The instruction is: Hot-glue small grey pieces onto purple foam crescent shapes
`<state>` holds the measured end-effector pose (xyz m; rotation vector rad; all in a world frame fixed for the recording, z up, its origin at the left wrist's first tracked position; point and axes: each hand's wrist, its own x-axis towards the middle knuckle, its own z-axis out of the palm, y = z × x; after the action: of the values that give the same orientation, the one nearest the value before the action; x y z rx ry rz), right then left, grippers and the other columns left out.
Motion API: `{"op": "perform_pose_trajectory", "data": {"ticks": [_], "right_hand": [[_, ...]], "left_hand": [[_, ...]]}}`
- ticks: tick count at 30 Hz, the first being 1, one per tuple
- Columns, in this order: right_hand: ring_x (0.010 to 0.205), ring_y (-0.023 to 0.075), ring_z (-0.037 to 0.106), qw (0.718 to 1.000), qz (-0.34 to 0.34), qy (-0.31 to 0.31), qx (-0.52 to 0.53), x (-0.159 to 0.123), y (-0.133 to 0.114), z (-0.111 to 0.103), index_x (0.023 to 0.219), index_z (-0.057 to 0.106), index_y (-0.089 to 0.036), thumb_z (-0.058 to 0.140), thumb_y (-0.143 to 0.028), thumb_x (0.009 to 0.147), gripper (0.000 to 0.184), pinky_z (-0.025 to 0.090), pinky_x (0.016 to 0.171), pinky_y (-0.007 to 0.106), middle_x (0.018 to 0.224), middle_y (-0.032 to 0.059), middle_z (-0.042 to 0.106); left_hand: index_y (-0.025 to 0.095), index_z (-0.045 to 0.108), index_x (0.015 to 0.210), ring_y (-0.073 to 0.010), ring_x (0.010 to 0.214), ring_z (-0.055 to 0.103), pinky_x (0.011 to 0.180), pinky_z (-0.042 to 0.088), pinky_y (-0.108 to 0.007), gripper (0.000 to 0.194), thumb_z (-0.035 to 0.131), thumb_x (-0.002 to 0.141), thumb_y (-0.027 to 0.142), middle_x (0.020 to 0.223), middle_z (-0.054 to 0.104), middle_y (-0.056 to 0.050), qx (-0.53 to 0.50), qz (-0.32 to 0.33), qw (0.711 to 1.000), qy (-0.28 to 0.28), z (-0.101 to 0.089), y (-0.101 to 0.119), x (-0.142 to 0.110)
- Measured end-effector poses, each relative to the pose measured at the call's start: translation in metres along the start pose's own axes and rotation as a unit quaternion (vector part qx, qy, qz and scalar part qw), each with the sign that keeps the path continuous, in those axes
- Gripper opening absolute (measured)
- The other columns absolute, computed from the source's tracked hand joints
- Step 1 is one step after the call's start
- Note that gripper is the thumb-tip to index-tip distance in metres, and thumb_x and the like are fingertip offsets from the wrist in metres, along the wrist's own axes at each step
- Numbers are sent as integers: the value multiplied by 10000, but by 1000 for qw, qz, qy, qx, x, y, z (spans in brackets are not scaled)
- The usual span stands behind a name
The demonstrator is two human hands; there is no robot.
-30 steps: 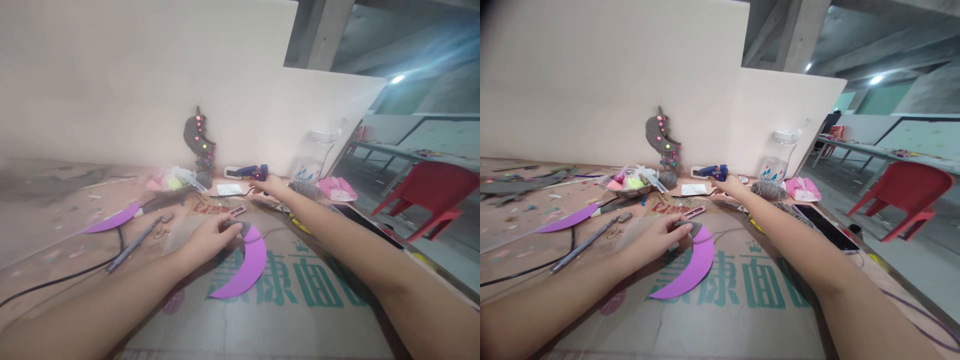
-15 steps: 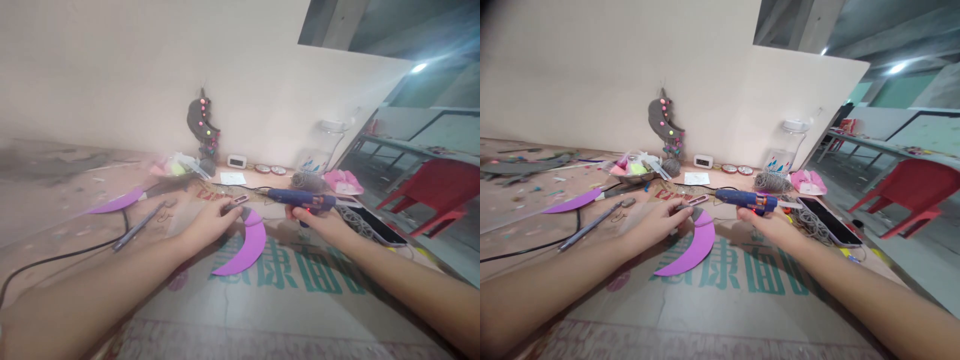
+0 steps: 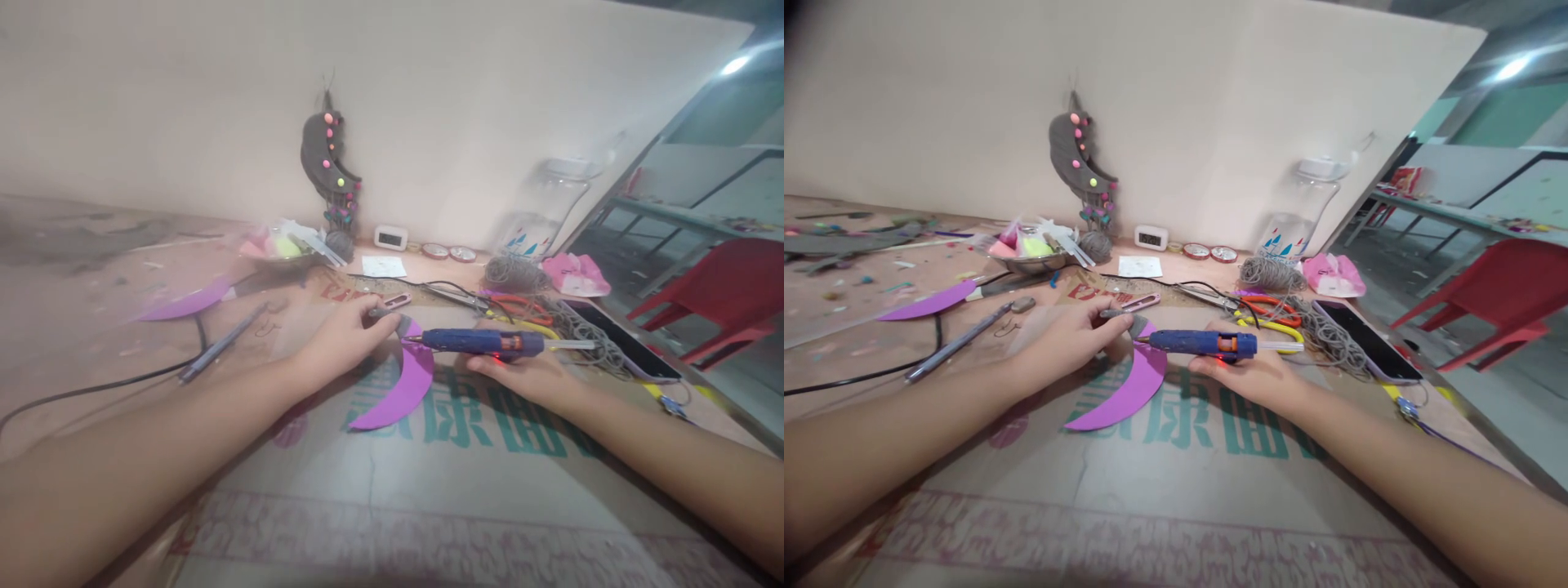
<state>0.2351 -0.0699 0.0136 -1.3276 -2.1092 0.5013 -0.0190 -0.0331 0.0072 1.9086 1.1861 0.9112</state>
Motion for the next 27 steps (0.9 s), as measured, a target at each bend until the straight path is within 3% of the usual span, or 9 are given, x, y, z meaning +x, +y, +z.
{"op": "perform_pose_trajectory", "data": {"ticks": [27], "right_hand": [[529,175,476,998,59,-23,5,2,-6,4,641,476,-247,641,-493,729,309,387,488,315,571,-9,475]], "left_hand": [[184,542,692,-134,542,507,485,341,-234,284,552,805,444,600,591,2,-24,4,1000,2,1,-2,1]]}}
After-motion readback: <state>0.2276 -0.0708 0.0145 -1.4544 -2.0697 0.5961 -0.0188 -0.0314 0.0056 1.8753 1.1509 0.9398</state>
